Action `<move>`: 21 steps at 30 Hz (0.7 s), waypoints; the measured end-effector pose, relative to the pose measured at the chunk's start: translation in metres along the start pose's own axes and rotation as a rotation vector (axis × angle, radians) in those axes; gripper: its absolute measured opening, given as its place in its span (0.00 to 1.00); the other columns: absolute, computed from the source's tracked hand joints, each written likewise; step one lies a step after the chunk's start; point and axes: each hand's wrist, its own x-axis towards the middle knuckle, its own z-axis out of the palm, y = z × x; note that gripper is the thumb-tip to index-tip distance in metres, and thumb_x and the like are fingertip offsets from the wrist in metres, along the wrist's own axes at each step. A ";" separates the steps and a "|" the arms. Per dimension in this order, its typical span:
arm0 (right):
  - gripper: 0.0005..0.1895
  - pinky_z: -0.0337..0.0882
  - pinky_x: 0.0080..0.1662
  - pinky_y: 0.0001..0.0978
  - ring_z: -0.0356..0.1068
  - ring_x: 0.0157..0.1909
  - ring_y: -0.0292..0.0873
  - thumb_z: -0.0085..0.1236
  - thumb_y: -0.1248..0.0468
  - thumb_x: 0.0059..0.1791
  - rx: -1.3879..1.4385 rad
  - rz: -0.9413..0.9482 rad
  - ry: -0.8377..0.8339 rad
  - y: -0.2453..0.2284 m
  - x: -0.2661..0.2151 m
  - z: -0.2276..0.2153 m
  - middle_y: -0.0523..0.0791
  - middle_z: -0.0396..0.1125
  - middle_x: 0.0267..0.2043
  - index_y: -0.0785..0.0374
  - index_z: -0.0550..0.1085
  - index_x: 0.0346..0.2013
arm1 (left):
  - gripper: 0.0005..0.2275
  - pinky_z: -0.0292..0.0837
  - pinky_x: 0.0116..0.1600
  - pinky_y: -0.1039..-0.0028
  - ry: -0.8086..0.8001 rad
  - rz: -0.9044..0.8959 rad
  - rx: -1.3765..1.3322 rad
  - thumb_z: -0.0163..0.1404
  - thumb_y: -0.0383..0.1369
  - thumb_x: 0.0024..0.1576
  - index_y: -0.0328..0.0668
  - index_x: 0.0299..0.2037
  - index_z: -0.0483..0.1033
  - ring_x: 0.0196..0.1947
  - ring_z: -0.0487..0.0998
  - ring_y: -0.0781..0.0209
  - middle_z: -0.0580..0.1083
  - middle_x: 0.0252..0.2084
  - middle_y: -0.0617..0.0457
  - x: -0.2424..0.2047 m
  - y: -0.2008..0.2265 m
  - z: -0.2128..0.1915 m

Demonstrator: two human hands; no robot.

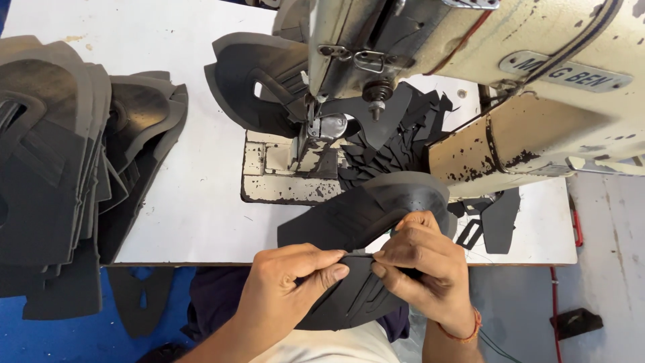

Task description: The person sews black rubber sandal soles using an industrial sewing machine. They align the soles under the needle, guide them through the machine, and trim the excess thread with a utility knife after each stitch.

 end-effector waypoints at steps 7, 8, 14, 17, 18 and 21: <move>0.09 0.66 0.52 0.38 0.71 0.34 0.39 0.66 0.70 0.41 0.021 0.010 -0.026 -0.004 0.005 0.000 0.43 0.73 0.31 0.66 0.78 0.35 | 0.07 0.66 0.25 0.79 -0.021 -0.109 -0.011 0.62 0.28 0.53 0.33 0.39 0.85 0.20 0.73 0.71 0.78 0.23 0.54 0.003 0.004 -0.002; 0.09 0.66 0.52 0.38 0.72 0.34 0.39 0.68 0.69 0.41 0.024 -0.004 -0.029 -0.002 0.004 0.000 0.42 0.73 0.31 0.65 0.78 0.34 | 0.07 0.66 0.25 0.79 -0.026 -0.097 -0.005 0.62 0.28 0.53 0.33 0.39 0.85 0.20 0.73 0.71 0.77 0.23 0.54 0.003 0.004 -0.002; 0.08 0.66 0.51 0.37 0.72 0.33 0.37 0.71 0.69 0.41 0.045 0.020 -0.008 0.004 -0.003 0.004 0.41 0.72 0.30 0.63 0.77 0.31 | 0.08 0.66 0.25 0.80 -0.050 -0.124 -0.004 0.63 0.29 0.52 0.33 0.38 0.85 0.21 0.74 0.71 0.78 0.24 0.55 0.004 -0.002 -0.003; 0.09 0.67 0.50 0.37 0.72 0.33 0.38 0.71 0.69 0.41 0.089 0.044 0.018 0.004 -0.003 0.007 0.41 0.72 0.30 0.63 0.77 0.31 | 0.08 0.67 0.27 0.80 -0.068 -0.147 -0.030 0.63 0.30 0.53 0.34 0.38 0.85 0.22 0.75 0.72 0.79 0.24 0.55 0.005 -0.002 -0.004; 0.10 0.67 0.50 0.37 0.71 0.33 0.39 0.71 0.69 0.40 0.112 0.056 0.028 0.004 -0.002 0.008 0.42 0.72 0.30 0.65 0.77 0.32 | 0.08 0.68 0.28 0.80 -0.075 -0.150 -0.039 0.62 0.30 0.53 0.34 0.39 0.85 0.23 0.75 0.72 0.79 0.24 0.55 0.005 -0.002 -0.005; 0.09 0.67 0.50 0.38 0.71 0.32 0.38 0.71 0.70 0.40 0.113 0.064 -0.002 0.005 -0.003 0.006 0.41 0.71 0.28 0.64 0.78 0.32 | 0.08 0.66 0.28 0.80 -0.105 -0.213 -0.072 0.62 0.31 0.53 0.33 0.38 0.85 0.23 0.73 0.71 0.77 0.23 0.54 0.005 -0.001 -0.005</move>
